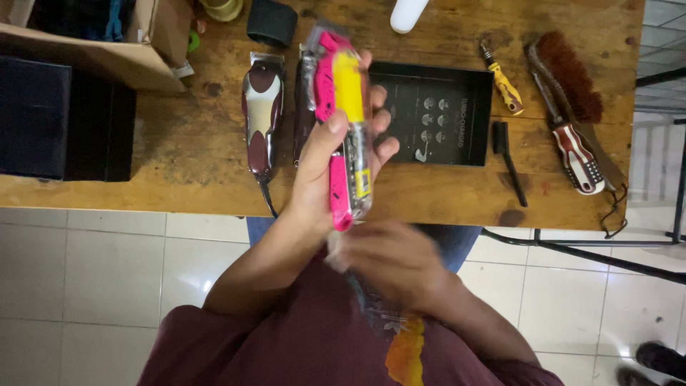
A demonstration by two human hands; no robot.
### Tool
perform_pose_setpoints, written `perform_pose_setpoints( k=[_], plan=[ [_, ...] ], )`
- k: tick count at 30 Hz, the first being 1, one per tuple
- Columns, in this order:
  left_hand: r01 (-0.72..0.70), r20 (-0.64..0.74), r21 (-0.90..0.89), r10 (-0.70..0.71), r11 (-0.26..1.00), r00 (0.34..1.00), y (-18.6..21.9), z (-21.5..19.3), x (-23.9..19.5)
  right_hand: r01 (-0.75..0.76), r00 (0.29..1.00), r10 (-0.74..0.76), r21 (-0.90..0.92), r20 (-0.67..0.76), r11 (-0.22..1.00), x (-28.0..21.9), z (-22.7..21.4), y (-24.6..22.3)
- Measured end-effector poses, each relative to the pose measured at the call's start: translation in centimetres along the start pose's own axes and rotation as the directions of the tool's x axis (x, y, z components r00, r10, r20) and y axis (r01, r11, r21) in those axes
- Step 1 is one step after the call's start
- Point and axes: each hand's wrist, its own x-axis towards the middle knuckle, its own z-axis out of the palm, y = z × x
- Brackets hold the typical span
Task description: The person applies oil from a bottle onto the blades of hair clippers, wipes them with a cloth, and attaches a protective cap to one of them.
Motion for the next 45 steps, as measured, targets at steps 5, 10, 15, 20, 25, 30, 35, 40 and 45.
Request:
perform_pose_setpoints(
  k=[5,10,15,20,25,30,35,40,45],
  plan=[
    [0.049,-0.084,0.346,-0.021,0.937,0.996,0.8,1.2,-0.2,-0.081,0.971,0.112,0.151,-0.210,0.985,-1.2,-2.1,0.4],
    [0.148,-0.077,0.305,-0.131,0.941,0.988,-0.1,1.6,-1.6,-0.258,0.826,0.124,-0.174,-0.550,0.950,1.3,-6.4,1.8],
    [0.280,-0.085,0.350,-0.267,0.894,0.960,-1.9,1.5,-2.4,-0.216,0.859,0.033,-0.303,-0.511,0.928,5.6,-6.3,2.0],
    [0.156,-0.208,0.051,-0.143,0.986,0.968,-1.3,0.9,-1.6,-0.050,0.957,-0.026,-0.256,-0.287,0.965,5.5,-3.1,1.0],
    [-0.053,-0.087,0.037,0.056,0.998,0.995,0.4,-0.3,-1.7,-0.025,0.982,0.013,-0.062,-0.190,0.998,2.6,-1.0,-0.2],
    [-0.042,-0.090,0.072,0.049,0.996,0.995,0.8,-0.2,-2.4,-0.109,0.975,0.140,0.178,-0.174,0.978,1.5,-3.8,0.7],
    [0.144,-0.228,0.042,-0.130,0.989,0.965,-0.7,2.0,-2.4,-0.136,0.929,0.138,0.028,-0.343,0.990,3.5,-1.8,1.8],
    [-0.120,-0.303,0.006,0.116,0.993,0.946,1.7,2.1,-2.3,-0.160,0.929,0.206,0.168,-0.307,0.973,1.9,0.8,0.7],
    [-0.348,-0.262,0.121,0.368,0.930,0.892,3.7,0.8,-3.4,-0.497,0.798,0.593,0.443,-0.103,0.746,-0.6,2.6,0.7]
  ],
)
